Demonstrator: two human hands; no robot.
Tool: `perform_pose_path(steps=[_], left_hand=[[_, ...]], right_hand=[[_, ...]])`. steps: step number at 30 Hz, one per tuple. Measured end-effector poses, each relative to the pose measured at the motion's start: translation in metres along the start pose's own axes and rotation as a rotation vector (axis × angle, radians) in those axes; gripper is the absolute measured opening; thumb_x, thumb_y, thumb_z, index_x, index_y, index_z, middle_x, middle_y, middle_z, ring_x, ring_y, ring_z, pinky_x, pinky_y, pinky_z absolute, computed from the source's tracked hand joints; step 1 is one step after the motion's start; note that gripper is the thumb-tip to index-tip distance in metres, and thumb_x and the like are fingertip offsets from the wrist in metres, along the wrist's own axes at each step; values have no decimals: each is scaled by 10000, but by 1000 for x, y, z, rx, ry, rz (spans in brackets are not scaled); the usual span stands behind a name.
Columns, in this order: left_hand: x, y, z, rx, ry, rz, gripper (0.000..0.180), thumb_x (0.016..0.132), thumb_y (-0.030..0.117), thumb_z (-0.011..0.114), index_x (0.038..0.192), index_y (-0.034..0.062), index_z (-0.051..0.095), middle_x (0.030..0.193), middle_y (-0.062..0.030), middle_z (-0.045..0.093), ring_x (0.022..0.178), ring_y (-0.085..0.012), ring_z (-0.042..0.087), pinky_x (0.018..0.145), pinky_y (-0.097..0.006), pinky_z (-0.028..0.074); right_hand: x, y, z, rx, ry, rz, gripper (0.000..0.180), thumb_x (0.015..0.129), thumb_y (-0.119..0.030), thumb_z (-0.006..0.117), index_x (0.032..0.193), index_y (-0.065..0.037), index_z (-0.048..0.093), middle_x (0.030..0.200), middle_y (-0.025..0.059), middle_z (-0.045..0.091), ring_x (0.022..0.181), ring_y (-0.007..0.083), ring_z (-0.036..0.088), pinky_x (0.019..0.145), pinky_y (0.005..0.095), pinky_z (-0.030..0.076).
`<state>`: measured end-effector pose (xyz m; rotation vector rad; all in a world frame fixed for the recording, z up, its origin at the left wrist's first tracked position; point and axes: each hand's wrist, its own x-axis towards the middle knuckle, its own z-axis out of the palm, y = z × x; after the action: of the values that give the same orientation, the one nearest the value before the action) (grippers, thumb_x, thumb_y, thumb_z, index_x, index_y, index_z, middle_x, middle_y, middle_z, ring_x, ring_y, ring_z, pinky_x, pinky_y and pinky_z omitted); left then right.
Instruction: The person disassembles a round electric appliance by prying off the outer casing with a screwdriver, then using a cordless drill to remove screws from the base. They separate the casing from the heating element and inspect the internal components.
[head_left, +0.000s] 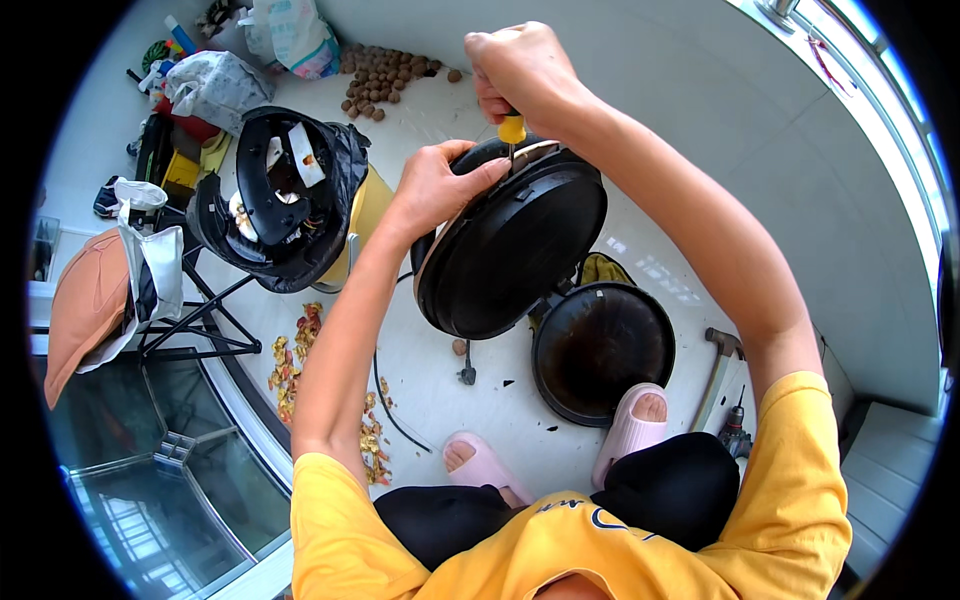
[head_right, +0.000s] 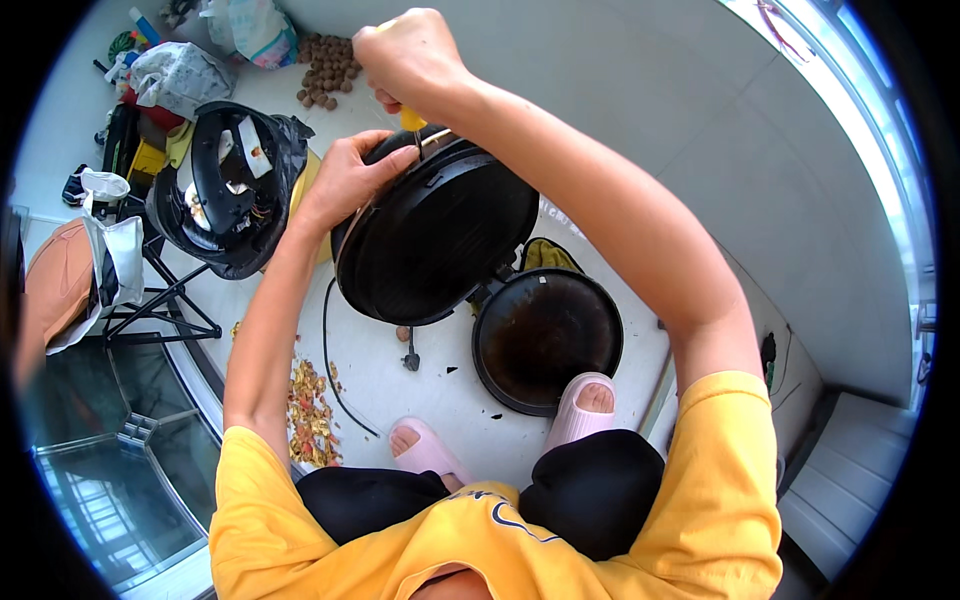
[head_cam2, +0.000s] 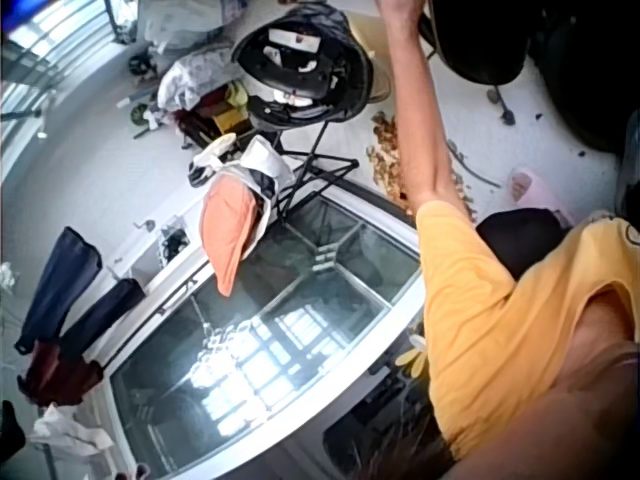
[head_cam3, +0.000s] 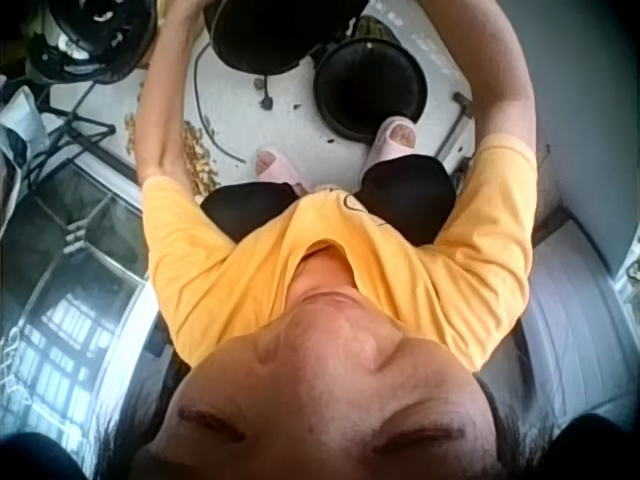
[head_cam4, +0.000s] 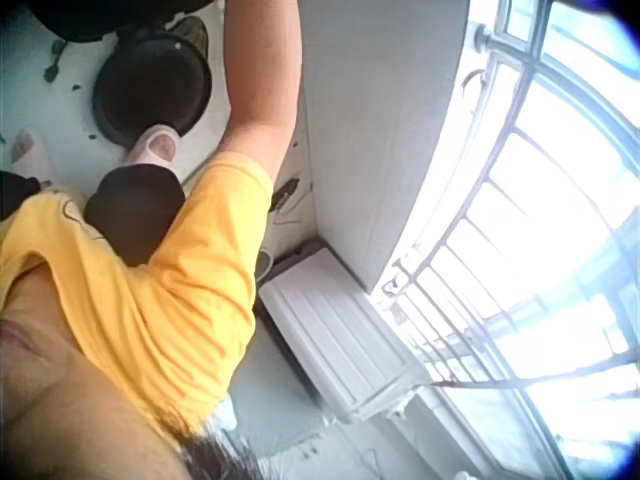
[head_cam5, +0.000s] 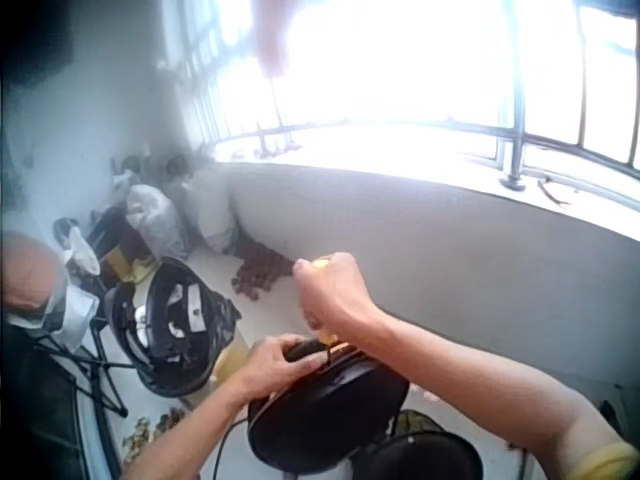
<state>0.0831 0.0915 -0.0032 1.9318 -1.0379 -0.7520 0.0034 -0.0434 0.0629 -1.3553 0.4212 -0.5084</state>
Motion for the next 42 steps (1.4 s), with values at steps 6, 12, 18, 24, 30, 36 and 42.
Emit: perform_pose_path(steps=[6, 12, 18, 24, 30, 36, 42], left_hand=[[7, -24, -10, -50, 79, -36, 419, 934, 366, 409, 985, 22, 642, 673, 26, 530, 540, -48, 424, 508, -204, 340], [23, -43, -13, -115, 108, -125, 437, 931, 337, 355, 863, -9, 612, 668, -70, 585, 625, -168, 550, 597, -307, 443], [23, -53, -21, -246, -70, -95, 301, 955, 242, 369, 888, 11, 551, 649, -38, 524, 504, -106, 473, 450, -264, 429], [10, -51, -16, -438, -108, -209, 314, 987, 327, 352, 891, 70, 504, 611, 14, 407, 458, -74, 373, 419, -248, 367], [4, -41, -14, -445, -30, -303, 334, 994, 341, 343, 931, 83, 546, 607, 42, 384, 463, -51, 333, 424, -212, 304], [3, -40, -11, -172, 89, -244, 376, 976, 342, 371, 948, 28, 575, 598, 2, 453, 498, -113, 439, 488, -272, 380], [4, -54, -17, -43, 164, -261, 394, 959, 313, 387, 964, -13, 607, 913, -236, 630, 868, -391, 582, 807, -401, 435]], right_hand=[[22, -7, 29, -248, -18, 117, 212, 784, -56, 450, 577, -31, 414, 547, 72, 408, 463, 151, 354, 459, 329, 360], [41, 2, 42, -344, 38, 109, 238, 792, -88, 471, 572, 1, 465, 533, 92, 454, 447, 163, 418, 452, 322, 400], [8, 23, 51, -664, 131, -251, 324, 793, -204, 551, 657, 81, 622, 639, 247, 613, 615, 368, 638, 634, 383, 528], [16, 13, 38, -479, 111, 29, 334, 819, -162, 523, 577, 65, 559, 502, 135, 543, 416, 189, 548, 424, 347, 460], [54, 20, 38, -483, -49, 297, 251, 786, -83, 479, 554, 10, 501, 514, 121, 496, 414, 209, 495, 405, 351, 418], [58, 28, 46, -543, 51, 291, 184, 751, -72, 436, 581, -87, 367, 501, 29, 341, 416, 133, 321, 427, 323, 339], [75, 34, 60, -599, -65, 361, 231, 800, -142, 414, 585, -61, 434, 503, 68, 418, 396, 174, 402, 425, 332, 396]])
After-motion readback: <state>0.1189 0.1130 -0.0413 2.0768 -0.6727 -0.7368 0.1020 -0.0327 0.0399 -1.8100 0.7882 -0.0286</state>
